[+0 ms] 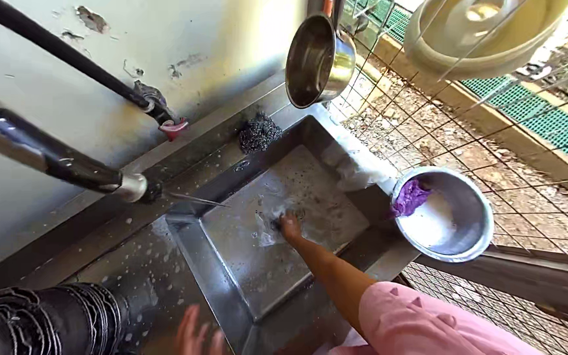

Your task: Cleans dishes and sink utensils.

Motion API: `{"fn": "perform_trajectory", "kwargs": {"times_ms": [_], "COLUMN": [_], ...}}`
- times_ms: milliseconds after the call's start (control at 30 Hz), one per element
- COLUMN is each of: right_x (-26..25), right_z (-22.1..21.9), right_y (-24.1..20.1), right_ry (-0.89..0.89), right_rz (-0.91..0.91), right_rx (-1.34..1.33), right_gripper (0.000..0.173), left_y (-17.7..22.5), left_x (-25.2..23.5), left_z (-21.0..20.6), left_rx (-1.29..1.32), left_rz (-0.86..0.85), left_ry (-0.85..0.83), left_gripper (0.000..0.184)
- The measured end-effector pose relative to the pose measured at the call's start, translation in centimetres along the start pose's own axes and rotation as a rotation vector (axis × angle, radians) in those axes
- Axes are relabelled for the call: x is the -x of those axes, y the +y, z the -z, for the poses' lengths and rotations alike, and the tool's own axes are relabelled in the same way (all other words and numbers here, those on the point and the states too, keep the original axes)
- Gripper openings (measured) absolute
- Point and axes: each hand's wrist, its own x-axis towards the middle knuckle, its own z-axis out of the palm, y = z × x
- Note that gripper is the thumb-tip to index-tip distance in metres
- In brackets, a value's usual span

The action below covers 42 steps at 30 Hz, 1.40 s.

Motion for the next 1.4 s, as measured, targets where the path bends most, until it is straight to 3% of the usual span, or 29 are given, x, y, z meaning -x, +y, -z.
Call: {"fn": "perform_trajectory", "kwargs": {"times_ms": [67,167,233,267,333,500,533,600,667,700,733,800,833,933,1000,1067,1167,1267,1400], "right_x": [0.0,1.8,3.3,3.8,4.3,2.1,1.3,-0.5,-2.7,-3.5,-3.8,-3.1,-2.6,-0.3,2.6,5.8,7.1,6.8,8.0], "right_z": [1.3,1.5,1.2,0.9,0.5,2.4,3.9,7.8,11.1,12.1,12.5,10.9,9.0,6.2,10.3,18.0,26.8,30.2,32.7], "right_y": [0.5,0.0,-1.6,-2.2,-2.5,-1.0,-0.9,0.0,2.6,4.1,5.2,5.5,5.0,1.1,-2.6,-5.2,-3.3,-0.8,-2.1], "right_ry": [-0.111,-0.194,-0.25,-0.289,-0.383,-0.626,-0.549,-0.195,0.13,0.208,0.225,0.138,0.056,-0.195,-0.151,0.079,0.297,0.246,0.098], "right_rz": [0.085,0.195,0.12,0.055,-0.031,0.066,0.086,0.03,-0.094,-0.167,-0.241,-0.258,-0.198,0.034,0.177,0.186,-0.034,-0.191,-0.092], "right_rx": [-0.019,-0.195,-0.497,-0.641,-0.769,-0.591,-0.506,-0.34,-0.168,-0.103,-0.063,-0.047,-0.083,-0.135,-0.009,0.111,0.19,0.267,0.349], "right_gripper": [0.037,0.027,0.023,0.02,0.018,0.031,0.031,0.038,0.069,0.086,0.096,0.096,0.091,0.074,0.055,0.05,0.051,0.045,0.034], "left_y": [-1.7,-7.5,-11.5,-12.9,-14.5,-14.3,-14.5,-15.2,-15.7,-15.7,-15.4,-14.4,-13.6,-9.7,-7.2,-5.0,-1.6,1.7,6.2], "left_x": [-5.0,-11.1,-13.5,-14.1,-14.6,-13.6,-13.7,-13.7,-14.1,-14.4,-14.7,-15.0,-14.9,-14.6,-14.6,-14.7,-14.8,-16.3,-17.7], "left_z": [-5.7,-12.9,-16.9,-18.5,-20.9,-23.6,-23.5,-22.5,-20.6,-19.6,-18.8,-17.8,-17.6,-17.2,-16.8,-16.6,-17.8,-20.3,-21.1], "left_rx": [-0.05,-0.097,-0.118,-0.102,0.002,-0.129,-0.136,-0.127,-0.176,-0.221,-0.262,-0.29,-0.293,-0.284,-0.263,-0.242,-0.166,-0.099,0.02], "left_rz": [0.121,0.278,0.345,0.352,0.331,0.442,0.477,0.518,0.535,0.554,0.585,0.611,0.582,0.42,0.346,0.257,0.152,0.098,0.093], "left_ry": [-0.12,-0.297,-0.412,-0.447,-0.452,-0.241,-0.181,-0.104,-0.1,-0.138,-0.195,-0.223,-0.18,-0.012,-0.029,-0.12,-0.316,-0.507,-0.639], "left_gripper": [0.072,0.112,0.135,0.138,0.126,0.054,0.047,0.041,0.044,0.053,0.07,0.101,0.106,0.095,0.083,0.073,0.067,0.062,0.066]}}
